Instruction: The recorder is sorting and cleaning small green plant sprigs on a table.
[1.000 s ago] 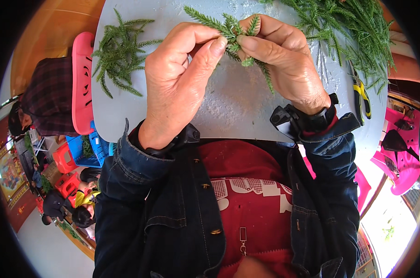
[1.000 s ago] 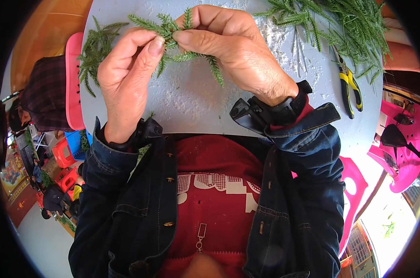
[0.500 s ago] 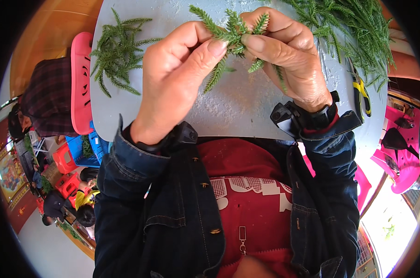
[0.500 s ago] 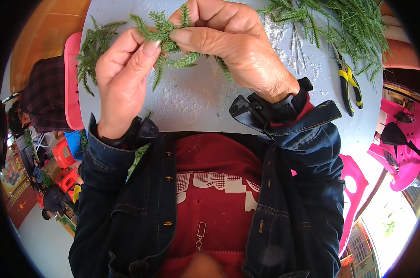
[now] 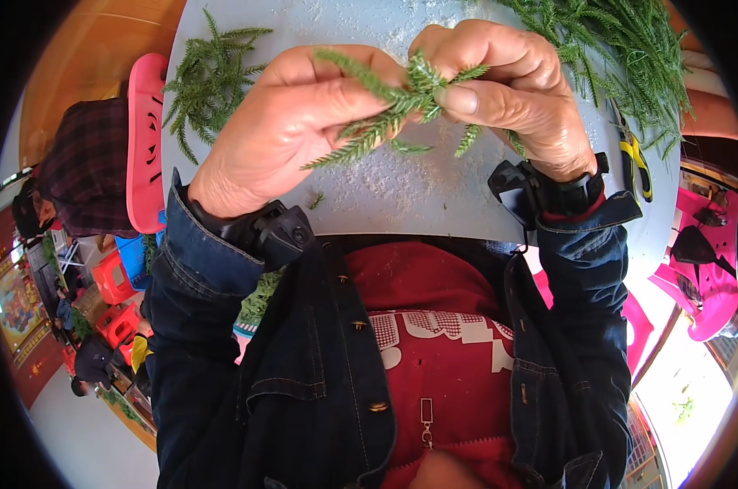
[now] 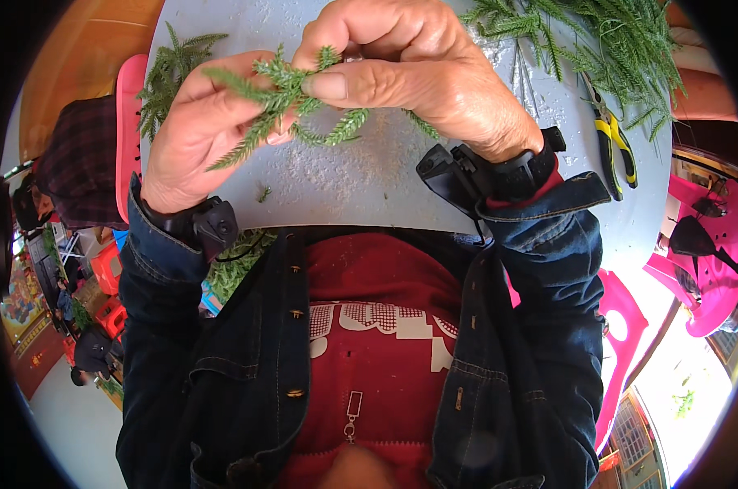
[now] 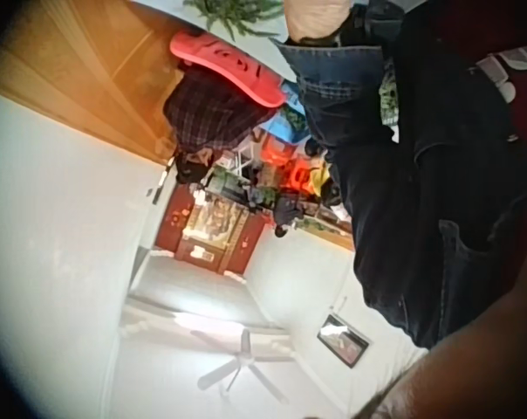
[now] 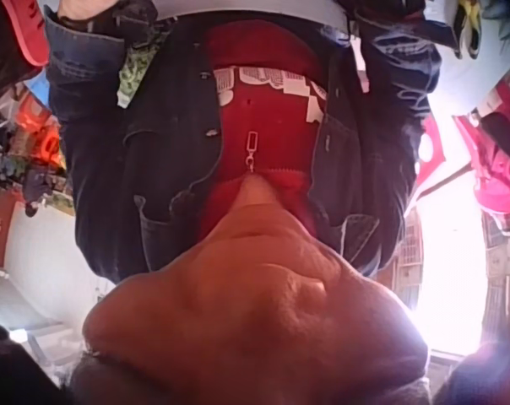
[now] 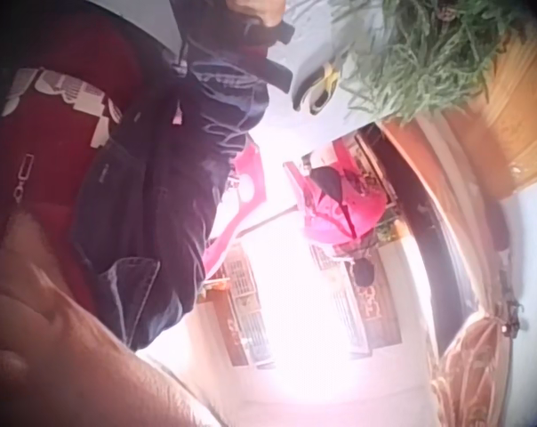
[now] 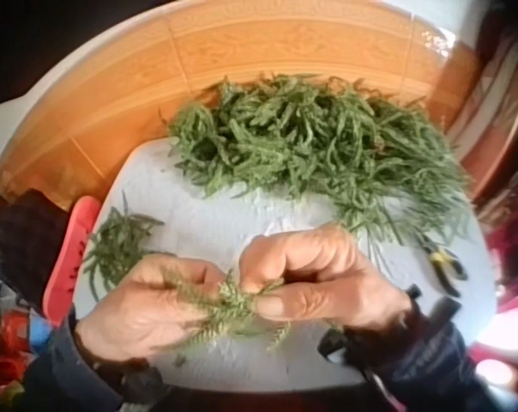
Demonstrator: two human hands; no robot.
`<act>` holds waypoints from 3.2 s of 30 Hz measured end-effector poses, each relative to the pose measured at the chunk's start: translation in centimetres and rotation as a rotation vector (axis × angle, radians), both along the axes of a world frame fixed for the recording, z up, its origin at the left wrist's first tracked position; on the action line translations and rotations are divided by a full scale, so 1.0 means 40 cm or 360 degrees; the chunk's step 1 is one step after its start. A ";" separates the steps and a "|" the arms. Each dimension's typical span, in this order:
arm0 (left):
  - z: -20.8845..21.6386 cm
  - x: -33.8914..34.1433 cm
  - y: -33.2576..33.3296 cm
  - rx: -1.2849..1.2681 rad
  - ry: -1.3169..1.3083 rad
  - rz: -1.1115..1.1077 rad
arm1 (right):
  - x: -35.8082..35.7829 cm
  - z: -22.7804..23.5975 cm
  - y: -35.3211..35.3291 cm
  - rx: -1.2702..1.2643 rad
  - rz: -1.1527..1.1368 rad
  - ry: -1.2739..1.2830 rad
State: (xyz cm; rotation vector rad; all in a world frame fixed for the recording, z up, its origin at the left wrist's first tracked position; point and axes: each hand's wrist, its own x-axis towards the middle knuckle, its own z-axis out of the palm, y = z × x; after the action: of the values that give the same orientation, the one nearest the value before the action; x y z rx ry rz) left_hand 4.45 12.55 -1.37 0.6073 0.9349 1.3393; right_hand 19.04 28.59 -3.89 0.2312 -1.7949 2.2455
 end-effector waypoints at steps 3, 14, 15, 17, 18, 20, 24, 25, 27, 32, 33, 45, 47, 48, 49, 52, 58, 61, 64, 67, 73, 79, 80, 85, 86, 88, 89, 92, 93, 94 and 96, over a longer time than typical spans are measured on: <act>-0.003 -0.009 -0.005 -0.0014 0.0064 -0.0022 | 0.006 0.015 -0.013 -0.0016 -0.0041 -0.0105; -0.009 -0.027 -0.029 -0.0084 -0.0138 -0.0031 | 0.001 0.024 -0.036 0.0039 -0.0192 -0.0460; -0.009 -0.022 -0.031 -0.0081 -0.0137 0.0000 | -0.001 0.018 -0.038 0.0040 -0.0215 -0.0460; -0.007 -0.016 -0.031 -0.0078 -0.0138 0.0028 | -0.003 0.018 -0.036 0.0040 -0.0241 -0.0462; -0.008 -0.014 -0.031 -0.0023 -0.0009 0.0029 | -0.002 0.021 -0.032 0.0021 -0.0174 -0.0464; -0.011 -0.012 -0.031 0.0087 0.0250 0.0033 | -0.002 0.027 -0.025 -0.0016 -0.0038 -0.0469; -0.033 -0.031 -0.039 0.0059 0.0353 -0.0045 | -0.018 0.007 -0.039 -0.0028 -0.0056 -0.0468; -0.038 -0.032 -0.039 0.0054 0.0355 -0.0035 | -0.020 0.005 -0.040 -0.0029 -0.0046 -0.0466; -0.031 -0.024 -0.040 0.0102 0.0356 -0.0012 | -0.020 0.012 -0.041 0.0010 -0.0045 -0.0481; -0.021 -0.023 -0.043 0.0144 0.0540 -0.0026 | -0.025 0.008 -0.054 -0.0040 -0.0129 -0.0487; -0.019 -0.019 -0.042 0.0126 0.0555 0.0006 | -0.023 0.009 -0.050 -0.0046 -0.0093 -0.0474; -0.038 -0.027 -0.026 0.0288 0.0876 0.0076 | -0.031 0.019 -0.044 0.0048 -0.0317 -0.0457; -0.022 -0.027 -0.034 0.0214 0.0784 0.0094 | -0.031 0.030 -0.053 0.0027 -0.0304 -0.0507; -0.009 -0.027 -0.043 0.0176 0.0743 0.0105 | -0.031 0.039 -0.062 0.0017 -0.0294 -0.0528; -0.010 -0.028 -0.044 0.0221 0.0715 0.0067 | -0.030 0.032 -0.061 0.0046 -0.0348 -0.0549; -0.017 -0.025 -0.033 0.0212 0.0700 0.0079 | -0.031 0.011 -0.051 -0.0004 -0.0340 -0.0400; -0.022 -0.013 -0.006 0.0062 0.0557 0.0335 | -0.022 0.027 -0.033 0.0155 -0.0387 -0.0524; -0.029 -0.014 0.002 0.0066 0.0557 0.0386 | -0.020 0.024 -0.023 0.0219 -0.0350 -0.0575; -0.036 -0.016 0.007 0.0106 0.0594 0.0390 | -0.021 0.019 -0.020 0.0214 -0.0330 -0.0551; -0.032 -0.017 0.004 0.0066 0.0582 0.0345 | -0.023 0.022 -0.024 -0.0004 -0.0272 -0.0553; -0.042 -0.020 0.006 0.0270 0.1201 0.0381 | -0.032 0.029 -0.016 0.0039 -0.0201 -0.0649; -0.062 -0.026 0.015 0.0442 0.1304 0.0534 | -0.043 0.010 -0.020 -0.0010 -0.0225 -0.0646; -0.061 -0.026 0.014 0.0441 0.1300 0.0528 | -0.043 0.006 -0.020 -0.0014 -0.0230 -0.0650; -0.057 -0.029 0.013 0.0383 0.1281 0.0430 | -0.040 -0.001 -0.012 -0.0074 -0.0187 -0.0577; -0.059 -0.030 0.014 0.0422 0.1327 0.0407 | -0.040 0.000 -0.013 -0.0094 -0.0183 -0.0581; -0.059 -0.032 0.013 0.0460 0.1371 0.0383 | -0.040 0.001 -0.015 -0.0115 -0.0178 -0.0588; -0.058 -0.032 0.012 0.0465 0.1382 0.0392 | -0.043 0.002 -0.020 -0.0105 -0.0222 -0.0584; -0.057 -0.031 0.014 0.0475 0.1400 0.0403 | -0.047 0.002 -0.028 -0.0088 -0.0315 -0.0578; -0.057 -0.031 0.015 0.0490 0.1417 0.0396 | -0.047 0.001 -0.028 -0.0117 -0.0306 -0.0570; -0.057 -0.031 0.016 0.0505 0.1435 0.0390 | -0.047 0.001 -0.028 -0.0145 -0.0297 -0.0561; -0.057 -0.030 0.017 0.0521 0.1453 0.0380 | -0.044 0.000 -0.027 -0.0175 -0.0290 -0.0551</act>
State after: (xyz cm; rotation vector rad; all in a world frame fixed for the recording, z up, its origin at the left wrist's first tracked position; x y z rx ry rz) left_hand 3.25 13.24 -3.66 1.4654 1.5589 1.4445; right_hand 17.27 27.52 -3.87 -0.3494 -1.7555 2.3495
